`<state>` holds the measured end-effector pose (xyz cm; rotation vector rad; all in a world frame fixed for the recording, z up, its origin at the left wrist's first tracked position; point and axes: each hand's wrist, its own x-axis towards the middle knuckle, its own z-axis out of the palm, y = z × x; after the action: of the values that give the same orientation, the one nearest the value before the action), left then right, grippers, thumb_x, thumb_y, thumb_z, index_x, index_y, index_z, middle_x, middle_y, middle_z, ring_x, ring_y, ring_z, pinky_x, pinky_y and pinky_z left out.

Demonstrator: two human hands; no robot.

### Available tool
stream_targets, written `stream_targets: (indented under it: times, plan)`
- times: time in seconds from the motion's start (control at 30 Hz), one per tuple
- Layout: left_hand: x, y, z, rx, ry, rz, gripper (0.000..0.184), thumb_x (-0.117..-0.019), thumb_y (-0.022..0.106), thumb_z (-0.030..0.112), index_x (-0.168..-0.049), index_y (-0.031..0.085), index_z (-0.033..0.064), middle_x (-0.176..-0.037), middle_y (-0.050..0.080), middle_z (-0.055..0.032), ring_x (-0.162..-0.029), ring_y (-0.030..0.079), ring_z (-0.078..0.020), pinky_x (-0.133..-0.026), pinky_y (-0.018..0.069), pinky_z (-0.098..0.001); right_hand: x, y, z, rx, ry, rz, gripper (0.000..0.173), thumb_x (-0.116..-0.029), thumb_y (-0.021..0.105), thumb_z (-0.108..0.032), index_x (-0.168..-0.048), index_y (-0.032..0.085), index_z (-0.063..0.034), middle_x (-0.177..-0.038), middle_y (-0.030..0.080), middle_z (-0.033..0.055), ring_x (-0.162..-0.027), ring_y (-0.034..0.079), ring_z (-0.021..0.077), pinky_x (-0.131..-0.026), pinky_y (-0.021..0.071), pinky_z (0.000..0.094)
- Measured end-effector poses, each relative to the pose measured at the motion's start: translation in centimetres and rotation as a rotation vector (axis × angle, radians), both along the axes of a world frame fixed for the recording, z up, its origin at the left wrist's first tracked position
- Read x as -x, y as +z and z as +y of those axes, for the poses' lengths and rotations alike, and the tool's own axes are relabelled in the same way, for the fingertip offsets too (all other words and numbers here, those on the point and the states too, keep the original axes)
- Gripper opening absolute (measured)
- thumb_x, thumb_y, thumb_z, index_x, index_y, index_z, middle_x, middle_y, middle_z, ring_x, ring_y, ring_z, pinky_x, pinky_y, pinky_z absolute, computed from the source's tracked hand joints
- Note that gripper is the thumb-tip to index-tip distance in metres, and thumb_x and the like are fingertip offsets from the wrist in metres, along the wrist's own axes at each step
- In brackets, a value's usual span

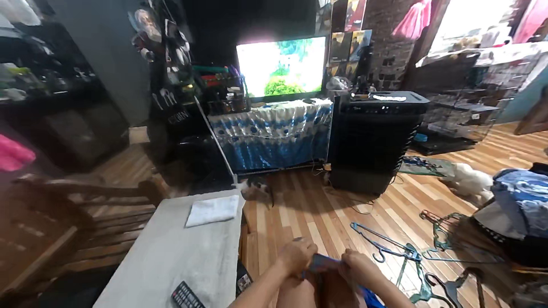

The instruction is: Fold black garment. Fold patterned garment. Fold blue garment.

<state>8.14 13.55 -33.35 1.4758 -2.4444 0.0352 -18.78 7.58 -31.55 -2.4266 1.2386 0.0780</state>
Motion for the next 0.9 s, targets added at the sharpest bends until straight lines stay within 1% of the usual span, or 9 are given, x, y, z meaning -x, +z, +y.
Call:
stream_targets:
  times: [0.1, 0.17, 0.3, 0.37, 0.5, 0.6, 0.7, 0.8, 0.9]
  plan:
    - [-3.4, -0.9, 1.0, 0.036, 0.043, -0.074, 0.022, -0.0910, 0.067, 0.014, -0.113, 0.070, 0.0165, -0.106, 0.070, -0.0032, -0.096, 0.070, -0.0206, -0.084, 0.0608, -0.0413, 3.5, -0.2, -0.2, 0.163, -0.197, -0.004, 0.021, -0.0884, 0.075, -0.023, -0.099, 0.077, -0.0057, -0.119, 0.067, 0.0212, -0.099, 0.070, 0.0412, -0.082, 0.0575, 0.0630]
    - [-5.4, -1.2, 2.5, 0.107, 0.090, -0.074, 0.019, -0.0891, 0.068, 0.010, -0.107, 0.071, 0.0165, -0.100, 0.071, -0.0018, -0.094, 0.070, -0.0188, -0.083, 0.0606, -0.0383, 5.9, 0.8, 0.9, 0.291, -0.257, -0.145, 0.014, -0.0871, 0.075, -0.018, -0.095, 0.079, -0.0070, -0.111, 0.069, 0.0196, -0.098, 0.069, 0.0386, -0.082, 0.0579, 0.0598]
    - [-7.3, -1.5, 7.8, 0.207, 0.136, -0.088, 0.014, -0.0940, 0.064, 0.014, -0.100, 0.073, 0.0222, -0.095, 0.072, 0.0042, -0.090, 0.070, -0.0137, -0.078, 0.0599, -0.0346, 8.5, 4.6, 5.9, 0.296, -0.095, -0.507, 0.010, -0.0840, 0.070, 0.003, -0.088, 0.079, 0.0015, -0.101, 0.071, 0.0263, -0.107, 0.063, 0.0502, -0.097, 0.0481, 0.0649]
    - [-7.5, -1.4, 11.0, 0.201, 0.102, -0.089, 0.014, -0.0943, 0.064, 0.013, -0.095, 0.074, 0.0226, -0.098, 0.074, 0.0069, -0.100, 0.070, -0.0119, -0.090, 0.0583, -0.0337, 9.0, 6.2, 8.6, 0.179, 0.049, -0.546, 0.006, -0.0827, 0.068, 0.006, -0.083, 0.074, 0.0068, -0.097, 0.071, 0.0270, -0.110, 0.063, 0.0515, -0.101, 0.0457, 0.0640]
    - [-6.8, -1.3, 18.8, -0.003, 0.038, 0.010, 0.011, -0.0894, 0.071, 0.012, -0.093, 0.077, 0.0204, -0.097, 0.076, 0.0052, -0.103, 0.071, -0.0135, -0.109, 0.0493, -0.0425, 10.7, 8.1, 13.4, -0.134, 0.093, -0.435, 0.012, -0.0814, 0.075, 0.003, -0.088, 0.070, 0.0116, -0.092, 0.070, 0.0253, -0.093, 0.069, 0.0399, -0.088, 0.0544, 0.0591]
    - [-5.3, 1.7, 25.4, -0.268, 0.061, 0.150, 0.021, -0.0871, 0.067, 0.004, -0.101, 0.077, 0.0161, -0.105, 0.075, -0.0010, -0.096, 0.073, -0.0193, -0.085, 0.0603, -0.0461, 13.0, 9.4, 16.4, -0.361, 0.076, -0.376, 0.017, -0.0769, 0.078, 0.000, -0.087, 0.068, 0.0092, -0.079, 0.068, 0.0160, -0.075, 0.066, 0.0250, -0.074, 0.0554, 0.0476]
    - [-4.0, 4.8, 29.7, -0.394, 0.140, 0.275, 0.023, -0.0822, 0.067, 0.004, -0.101, 0.071, 0.0178, -0.103, 0.070, 0.0004, -0.091, 0.069, -0.0167, -0.074, 0.0605, -0.0429, 15.9, 9.8, 17.8, -0.579, 0.011, -0.358, 0.015, -0.0748, 0.078, -0.001, -0.085, 0.069, 0.0046, -0.075, 0.066, 0.0063, -0.070, 0.062, 0.0126, -0.067, 0.0538, 0.0346]
    - [-4.2, 6.3, 32.0, -0.472, 0.147, 0.455, 0.015, -0.0868, 0.063, 0.011, -0.097, 0.072, 0.0163, -0.099, 0.069, 0.0017, -0.091, 0.068, -0.0119, -0.079, 0.0593, -0.0362, 19.8, 8.3, 18.3, -0.688, -0.020, -0.438, 0.005, -0.0785, 0.077, -0.005, -0.082, 0.073, -0.0027, -0.076, 0.070, -0.0004, -0.069, 0.065, 0.0064, -0.066, 0.0566, 0.0267]
    - [-4.9, 6.0, 32.2, -0.591, 0.122, 0.825, 0.017, -0.0930, 0.056, 0.013, -0.096, 0.072, 0.0096, -0.095, 0.070, 0.0003, -0.089, 0.066, -0.0088, -0.081, 0.0567, -0.0310, 20.8, 7.1, 17.9, -0.744, -0.010, -0.679, 0.015, -0.0911, 0.068, -0.021, -0.098, 0.077, -0.0115, -0.099, 0.074, -0.0022, -0.091, 0.070, 0.0089, -0.083, 0.0595, 0.0283]
